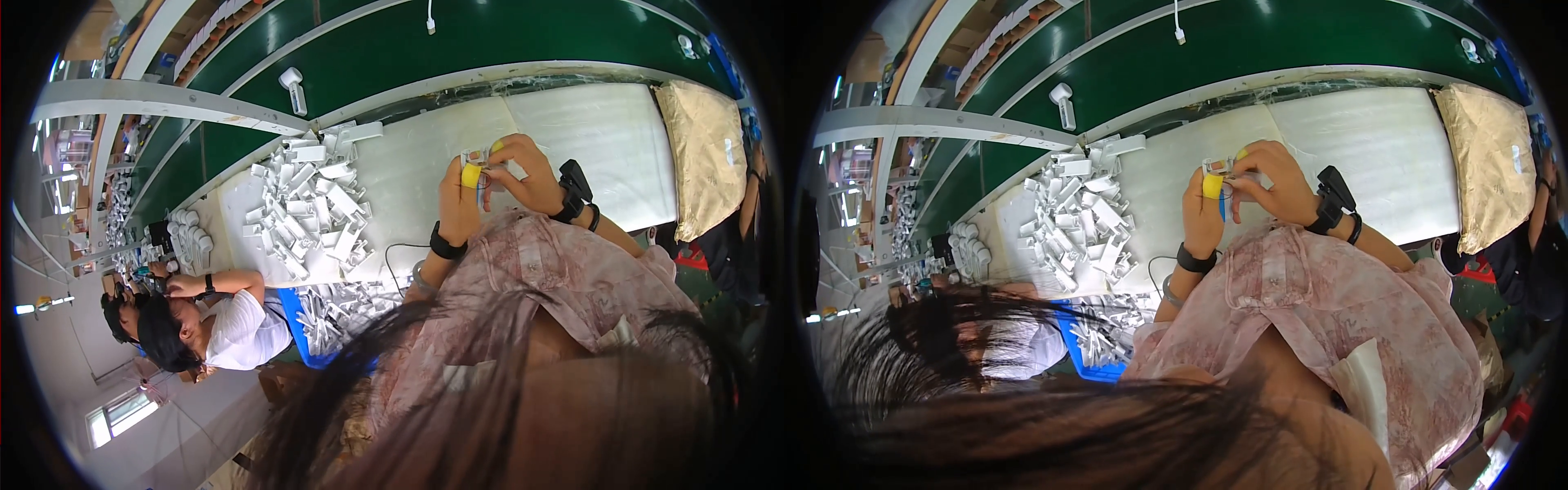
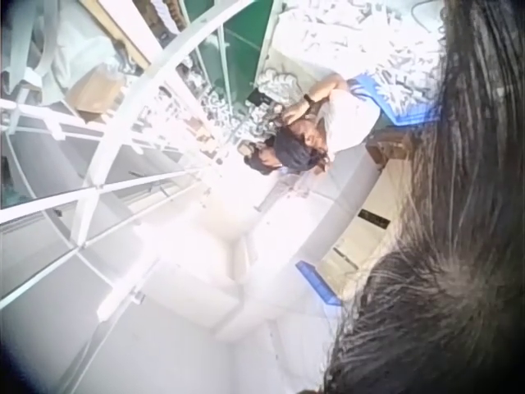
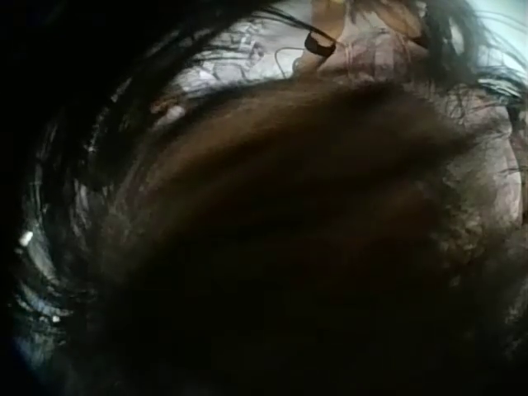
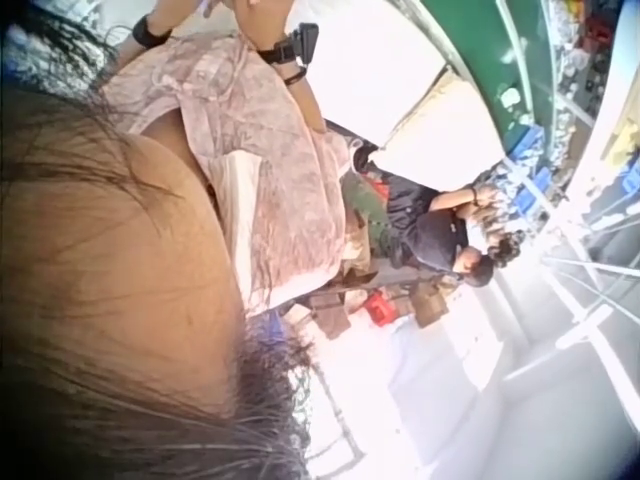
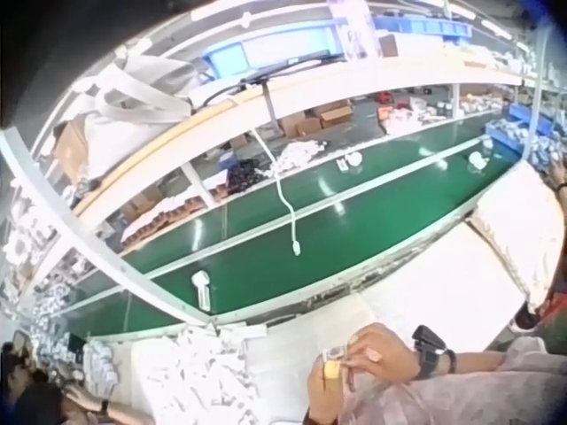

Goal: Assembling small plastic components and inserting them into white cylindrical holders on a manufacturing assembly line.

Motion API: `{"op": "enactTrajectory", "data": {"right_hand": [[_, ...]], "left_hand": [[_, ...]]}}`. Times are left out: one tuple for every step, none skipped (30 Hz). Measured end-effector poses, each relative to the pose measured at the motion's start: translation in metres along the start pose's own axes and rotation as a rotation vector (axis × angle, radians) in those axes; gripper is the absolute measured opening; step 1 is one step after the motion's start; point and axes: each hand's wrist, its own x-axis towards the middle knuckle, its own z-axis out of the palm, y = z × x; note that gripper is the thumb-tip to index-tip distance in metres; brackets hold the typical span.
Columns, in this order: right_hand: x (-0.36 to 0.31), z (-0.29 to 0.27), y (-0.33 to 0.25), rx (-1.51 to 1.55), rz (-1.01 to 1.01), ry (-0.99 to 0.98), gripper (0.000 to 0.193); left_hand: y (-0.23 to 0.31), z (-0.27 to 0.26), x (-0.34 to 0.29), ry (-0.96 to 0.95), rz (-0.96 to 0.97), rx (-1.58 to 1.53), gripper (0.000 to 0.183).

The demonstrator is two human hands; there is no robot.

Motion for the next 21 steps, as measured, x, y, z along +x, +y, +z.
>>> {"op": "enactTrajectory", "data": {"right_hand": [[-0.003, 0.002, 0.005, 0.000, 0.000, 0.001, 0.029], [-0.006, 0.003, 0.010, 0.243, 0.166, 0.008, 0.040], [-0.010, 0.005, 0.015, 0.486, 0.331, 0.015, 0.051], [-0.013, 0.005, 0.021, 0.489, 0.330, 0.012, 0.051], [-0.016, 0.005, 0.026, 0.704, 0.464, -0.131, 0.059], [-0.017, 0.006, 0.030, 0.917, 0.598, -0.277, 0.068], [-0.017, 0.005, 0.028, 0.917, 0.599, -0.278, 0.068], [-0.015, 0.003, 0.023, 1.057, 0.630, -0.316, 0.071], [-0.014, 0.002, 0.020, 1.198, 0.659, -0.354, 0.074], [-0.013, 0.002, 0.020, 1.198, 0.661, -0.351, 0.074], [-0.013, 0.002, 0.021, 1.081, 0.631, -0.347, 0.076], [-0.013, 0.002, 0.021, 0.963, 0.600, -0.342, 0.078], [-0.011, 0.000, 0.021, 0.965, 0.598, -0.344, 0.078], [-0.010, -0.004, 0.022, 0.918, 0.675, -0.335, 0.078], [-0.008, -0.008, 0.023, 0.870, 0.751, -0.326, 0.077], [-0.006, -0.014, 0.024, 0.872, 0.750, -0.327, 0.077], [-0.004, -0.020, 0.025, 0.882, 0.755, -0.257, 0.075], [-0.002, -0.025, 0.026, 0.891, 0.759, -0.187, 0.073], [0.000, -0.028, 0.030, 0.890, 0.756, -0.187, 0.073], [0.002, -0.031, 0.033, 0.793, 0.613, -0.160, 0.071], [0.005, -0.034, 0.035, 0.694, 0.470, -0.134, 0.069]], "left_hand": [[0.001, -0.001, 0.002, -0.001, 0.000, 0.001, 0.027], [0.003, -0.001, 0.004, -0.013, -0.024, -0.146, 0.029], [0.005, -0.002, 0.006, -0.025, -0.048, -0.292, 0.031], [0.005, -0.005, 0.007, -0.021, -0.047, -0.291, 0.031], [0.004, -0.009, 0.007, -0.042, -0.043, -0.319, 0.032], [0.003, -0.012, 0.007, -0.063, -0.039, -0.347, 0.033], [0.001, -0.013, 0.007, -0.062, -0.040, -0.348, 0.033], [-0.001, -0.014, 0.006, -0.073, -0.043, -0.352, 0.035], [-0.001, -0.015, 0.006, -0.085, -0.046, -0.357, 0.036], [0.000, -0.013, 0.006, -0.086, -0.048, -0.357, 0.036], [0.004, -0.009, 0.006, -0.053, -0.089, -0.419, 0.034], [0.005, -0.007, 0.006, -0.019, -0.130, -0.480, 0.032], [0.005, -0.007, 0.006, -0.017, -0.129, -0.478, 0.032], [0.004, -0.008, 0.007, -0.010, -0.134, -0.510, 0.032], [0.004, -0.009, 0.007, -0.003, -0.139, -0.543, 0.032], [0.005, -0.011, 0.007, -0.002, -0.138, -0.541, 0.032], [0.007, -0.013, 0.009, 0.015, -0.153, -0.545, 0.032], [0.008, -0.014, 0.009, 0.032, -0.168, -0.549, 0.033], [0.008, -0.014, 0.009, 0.031, -0.166, -0.549, 0.033], [0.006, -0.015, 0.008, 0.030, -0.172, -0.525, 0.032], [0.006, -0.015, 0.007, 0.030, -0.178, -0.501, 0.032]]}}
